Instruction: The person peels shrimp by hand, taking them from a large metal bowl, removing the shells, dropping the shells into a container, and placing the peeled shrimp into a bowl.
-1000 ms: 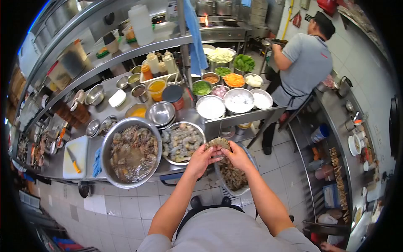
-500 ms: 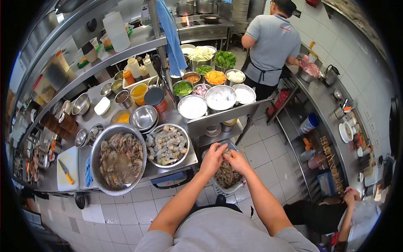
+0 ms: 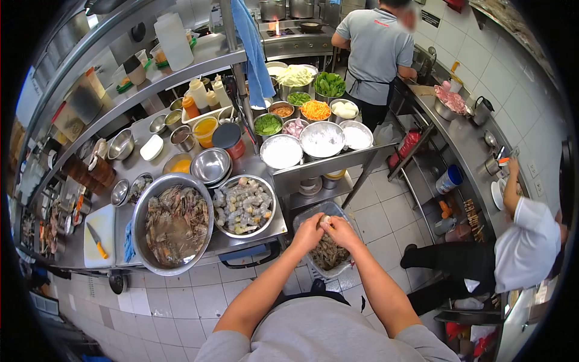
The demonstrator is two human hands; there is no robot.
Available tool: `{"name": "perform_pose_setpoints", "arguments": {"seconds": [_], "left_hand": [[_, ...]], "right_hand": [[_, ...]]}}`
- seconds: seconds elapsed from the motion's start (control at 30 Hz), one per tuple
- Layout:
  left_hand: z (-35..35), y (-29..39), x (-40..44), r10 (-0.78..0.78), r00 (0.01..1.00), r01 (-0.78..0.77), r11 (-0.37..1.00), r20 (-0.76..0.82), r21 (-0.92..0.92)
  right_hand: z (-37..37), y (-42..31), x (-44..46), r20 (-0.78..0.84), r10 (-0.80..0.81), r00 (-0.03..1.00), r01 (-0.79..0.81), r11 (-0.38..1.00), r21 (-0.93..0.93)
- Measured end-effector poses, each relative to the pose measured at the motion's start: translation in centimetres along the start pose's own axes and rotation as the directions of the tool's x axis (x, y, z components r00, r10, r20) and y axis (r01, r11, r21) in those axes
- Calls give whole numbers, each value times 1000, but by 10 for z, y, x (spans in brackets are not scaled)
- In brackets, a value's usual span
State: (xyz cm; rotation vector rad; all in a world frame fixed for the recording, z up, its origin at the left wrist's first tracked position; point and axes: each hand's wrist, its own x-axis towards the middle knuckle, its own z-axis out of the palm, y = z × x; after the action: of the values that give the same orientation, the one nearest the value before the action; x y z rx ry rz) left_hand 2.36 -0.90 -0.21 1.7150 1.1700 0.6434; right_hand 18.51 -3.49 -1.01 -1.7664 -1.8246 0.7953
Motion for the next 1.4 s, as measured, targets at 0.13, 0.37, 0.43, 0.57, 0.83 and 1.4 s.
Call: {"name": "perform_pose_setpoints", "arguments": {"seconds": [0.13,0.37,0.43,0.57,0.83,1.4], "left_hand": [[17,-7,0,164,984,-152,977,-70,150],[12,-3,0,65,998,-68,991,26,112],[1,5,1,-30,992,38,998,127,-60],[-8,-4,3,-82,952,206,885,295,-418],[-24,-1,-1,-15,904,283,770,427,-572],[-4,-24,2,256,965,-247,961,-62,126]], "right_hand": [[16,10,2,-25,43,999,-41,995,88],[11,-1,-7,-137,-1,991,-10,997,-81],[5,-10,-7,-154,-19,988,3,995,-104],[1,-8,4,-125,13,992,-25,995,-94],[7,19,19,-155,93,984,-102,993,-55],[-9,31,12,106,252,962,-258,710,655]]}}
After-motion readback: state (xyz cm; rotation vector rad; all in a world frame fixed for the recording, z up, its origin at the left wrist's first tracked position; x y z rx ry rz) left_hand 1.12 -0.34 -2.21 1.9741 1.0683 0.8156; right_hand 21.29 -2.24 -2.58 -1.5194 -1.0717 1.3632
